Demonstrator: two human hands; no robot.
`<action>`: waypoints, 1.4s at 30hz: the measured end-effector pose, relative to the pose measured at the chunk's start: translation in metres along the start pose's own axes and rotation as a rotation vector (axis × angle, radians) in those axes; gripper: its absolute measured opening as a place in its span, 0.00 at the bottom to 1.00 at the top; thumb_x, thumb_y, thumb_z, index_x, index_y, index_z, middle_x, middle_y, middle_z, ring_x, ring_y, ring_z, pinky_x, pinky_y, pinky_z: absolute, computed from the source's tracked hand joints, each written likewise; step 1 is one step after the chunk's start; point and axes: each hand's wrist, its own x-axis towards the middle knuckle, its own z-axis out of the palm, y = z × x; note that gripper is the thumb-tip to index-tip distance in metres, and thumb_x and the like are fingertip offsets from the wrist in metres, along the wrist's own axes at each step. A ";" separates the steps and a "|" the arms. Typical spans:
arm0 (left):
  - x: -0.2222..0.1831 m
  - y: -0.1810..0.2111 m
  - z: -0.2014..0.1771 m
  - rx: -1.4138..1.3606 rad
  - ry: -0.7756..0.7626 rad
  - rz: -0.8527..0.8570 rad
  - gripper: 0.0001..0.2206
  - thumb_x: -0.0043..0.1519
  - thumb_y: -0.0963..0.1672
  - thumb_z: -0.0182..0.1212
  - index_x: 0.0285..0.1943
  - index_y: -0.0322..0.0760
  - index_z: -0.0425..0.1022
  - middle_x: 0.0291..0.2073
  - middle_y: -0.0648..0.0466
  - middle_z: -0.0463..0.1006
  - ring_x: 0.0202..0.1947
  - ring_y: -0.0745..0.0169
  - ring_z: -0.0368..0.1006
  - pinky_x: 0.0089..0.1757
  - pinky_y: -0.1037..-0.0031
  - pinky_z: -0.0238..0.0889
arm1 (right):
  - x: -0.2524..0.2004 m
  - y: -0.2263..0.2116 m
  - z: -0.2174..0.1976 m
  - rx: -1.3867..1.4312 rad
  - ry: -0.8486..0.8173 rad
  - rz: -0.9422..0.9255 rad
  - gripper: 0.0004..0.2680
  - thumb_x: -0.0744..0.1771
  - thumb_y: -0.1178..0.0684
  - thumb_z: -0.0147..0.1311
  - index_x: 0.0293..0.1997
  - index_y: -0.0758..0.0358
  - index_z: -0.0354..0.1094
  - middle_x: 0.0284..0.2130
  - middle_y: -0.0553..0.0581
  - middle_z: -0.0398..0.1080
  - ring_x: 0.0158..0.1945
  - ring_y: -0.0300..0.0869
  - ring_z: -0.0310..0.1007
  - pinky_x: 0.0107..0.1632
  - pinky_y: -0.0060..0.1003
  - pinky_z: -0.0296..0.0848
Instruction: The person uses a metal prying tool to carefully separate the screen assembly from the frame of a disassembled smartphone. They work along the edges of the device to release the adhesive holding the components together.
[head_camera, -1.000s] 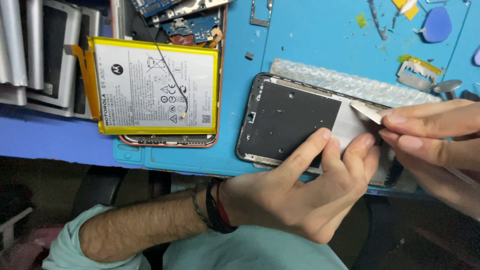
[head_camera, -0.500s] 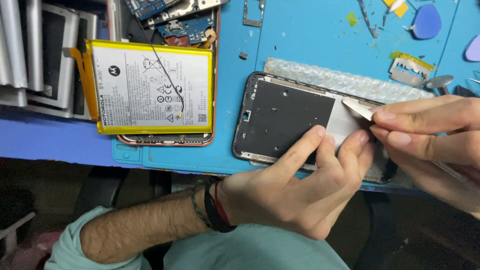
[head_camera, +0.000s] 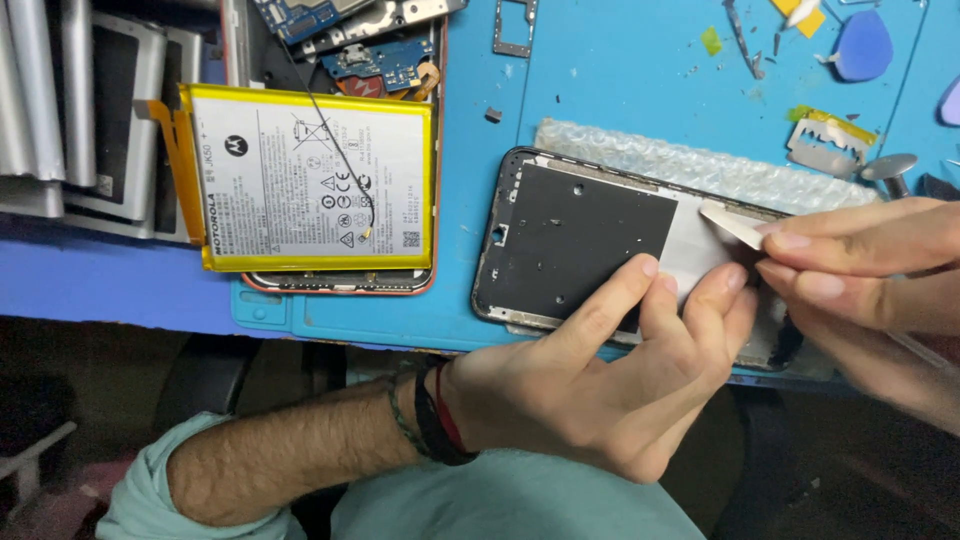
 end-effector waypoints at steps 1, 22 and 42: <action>-0.001 0.000 0.002 0.014 0.025 0.003 0.18 0.78 0.44 0.43 0.59 0.44 0.85 0.51 0.64 0.82 0.49 0.75 0.72 0.58 0.83 0.75 | -0.006 0.006 0.003 0.011 0.062 -0.035 0.10 0.68 0.68 0.61 0.53 0.67 0.71 0.55 0.67 0.76 0.61 0.52 0.82 0.69 0.44 0.82; -0.001 0.003 0.003 0.018 0.052 0.010 0.18 0.77 0.43 0.44 0.58 0.41 0.85 0.51 0.62 0.83 0.47 0.73 0.71 0.56 0.82 0.77 | 0.005 -0.003 0.001 0.025 0.088 0.006 0.08 0.69 0.69 0.61 0.52 0.70 0.70 0.54 0.67 0.76 0.59 0.51 0.82 0.67 0.42 0.82; 0.000 0.004 0.005 0.011 0.067 -0.019 0.19 0.76 0.43 0.42 0.56 0.40 0.86 0.50 0.60 0.83 0.47 0.72 0.69 0.57 0.82 0.76 | 0.029 -0.020 -0.003 -0.008 0.035 0.042 0.04 0.68 0.67 0.60 0.46 0.71 0.77 0.53 0.69 0.78 0.58 0.50 0.82 0.63 0.40 0.79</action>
